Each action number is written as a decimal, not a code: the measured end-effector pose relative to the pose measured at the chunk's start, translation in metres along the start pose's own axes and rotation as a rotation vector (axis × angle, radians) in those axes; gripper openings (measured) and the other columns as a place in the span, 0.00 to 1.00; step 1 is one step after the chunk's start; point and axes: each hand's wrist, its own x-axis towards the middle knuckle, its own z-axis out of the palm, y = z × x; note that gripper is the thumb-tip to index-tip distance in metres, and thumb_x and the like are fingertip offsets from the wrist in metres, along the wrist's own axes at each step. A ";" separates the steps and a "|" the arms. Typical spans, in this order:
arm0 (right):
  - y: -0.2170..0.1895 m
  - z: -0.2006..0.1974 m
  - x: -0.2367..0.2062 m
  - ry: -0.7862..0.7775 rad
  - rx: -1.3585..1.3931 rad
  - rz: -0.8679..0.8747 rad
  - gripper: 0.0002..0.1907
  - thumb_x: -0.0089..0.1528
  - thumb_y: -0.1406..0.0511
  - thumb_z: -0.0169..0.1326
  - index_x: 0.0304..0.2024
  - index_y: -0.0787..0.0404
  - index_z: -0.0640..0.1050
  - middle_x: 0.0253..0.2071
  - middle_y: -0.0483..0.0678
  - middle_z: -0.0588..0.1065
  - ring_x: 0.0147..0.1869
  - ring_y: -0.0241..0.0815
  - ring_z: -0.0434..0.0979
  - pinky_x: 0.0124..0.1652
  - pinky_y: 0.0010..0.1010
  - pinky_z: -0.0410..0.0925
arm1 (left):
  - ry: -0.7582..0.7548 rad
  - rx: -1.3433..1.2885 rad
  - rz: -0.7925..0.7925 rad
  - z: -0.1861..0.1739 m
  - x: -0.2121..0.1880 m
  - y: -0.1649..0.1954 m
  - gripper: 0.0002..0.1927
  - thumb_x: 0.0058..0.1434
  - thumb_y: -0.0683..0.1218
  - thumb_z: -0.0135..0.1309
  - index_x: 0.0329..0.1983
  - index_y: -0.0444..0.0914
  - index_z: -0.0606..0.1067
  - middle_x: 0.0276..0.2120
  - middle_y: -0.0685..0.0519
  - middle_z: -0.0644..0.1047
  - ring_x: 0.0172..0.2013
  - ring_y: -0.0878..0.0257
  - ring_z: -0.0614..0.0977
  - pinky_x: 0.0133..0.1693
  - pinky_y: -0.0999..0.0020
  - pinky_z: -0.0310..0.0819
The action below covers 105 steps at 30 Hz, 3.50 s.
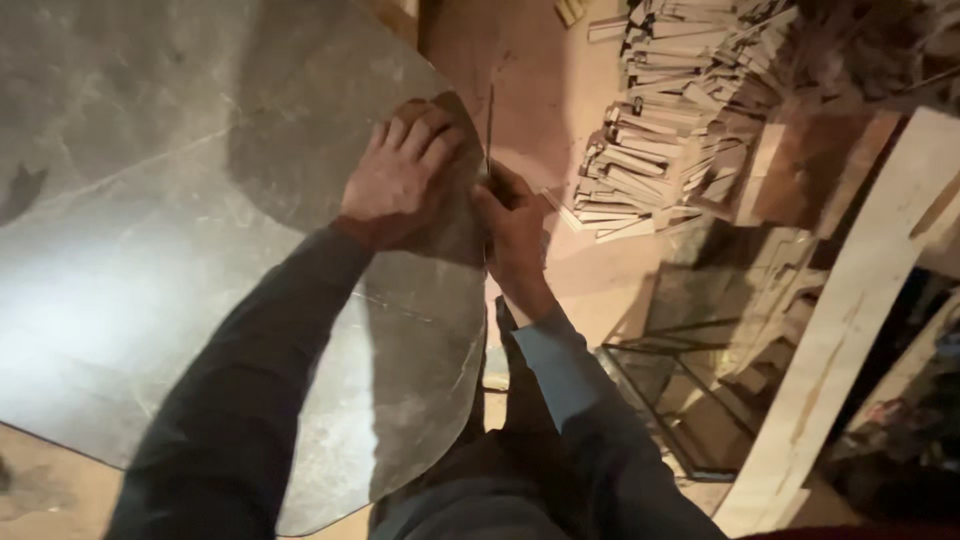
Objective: The person holds a large irregular marble-look tabletop panel against their body and presses along its surface, then fits a flexible dark edging strip along the panel's curved edge, adjusting it into place by hand. With help from another person, they carry the panel across the workshop and set it down on a work surface.
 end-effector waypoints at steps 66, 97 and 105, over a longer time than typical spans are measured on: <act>0.060 -0.049 0.035 -0.102 0.226 0.311 0.34 0.72 0.48 0.43 0.72 0.62 0.62 0.69 0.52 0.65 0.70 0.47 0.65 0.66 0.40 0.62 | 0.028 0.115 0.267 0.008 0.046 -0.040 0.37 0.51 0.58 0.58 0.64 0.40 0.70 0.69 0.42 0.65 0.71 0.43 0.60 0.69 0.42 0.47; 0.023 -0.056 0.034 -0.186 0.265 0.506 0.13 0.77 0.57 0.50 0.58 0.57 0.73 0.55 0.47 0.77 0.59 0.42 0.78 0.60 0.38 0.72 | 0.188 0.211 0.066 0.033 0.043 -0.029 0.37 0.74 0.48 0.49 0.82 0.40 0.51 0.76 0.41 0.57 0.75 0.42 0.59 0.73 0.39 0.49; 0.046 -0.058 -0.049 -0.172 0.169 0.560 0.23 0.75 0.54 0.49 0.64 0.63 0.73 0.59 0.50 0.75 0.60 0.44 0.75 0.57 0.39 0.70 | 0.183 0.214 0.027 0.035 0.042 -0.025 0.36 0.74 0.50 0.51 0.81 0.41 0.52 0.77 0.43 0.58 0.72 0.43 0.61 0.70 0.39 0.50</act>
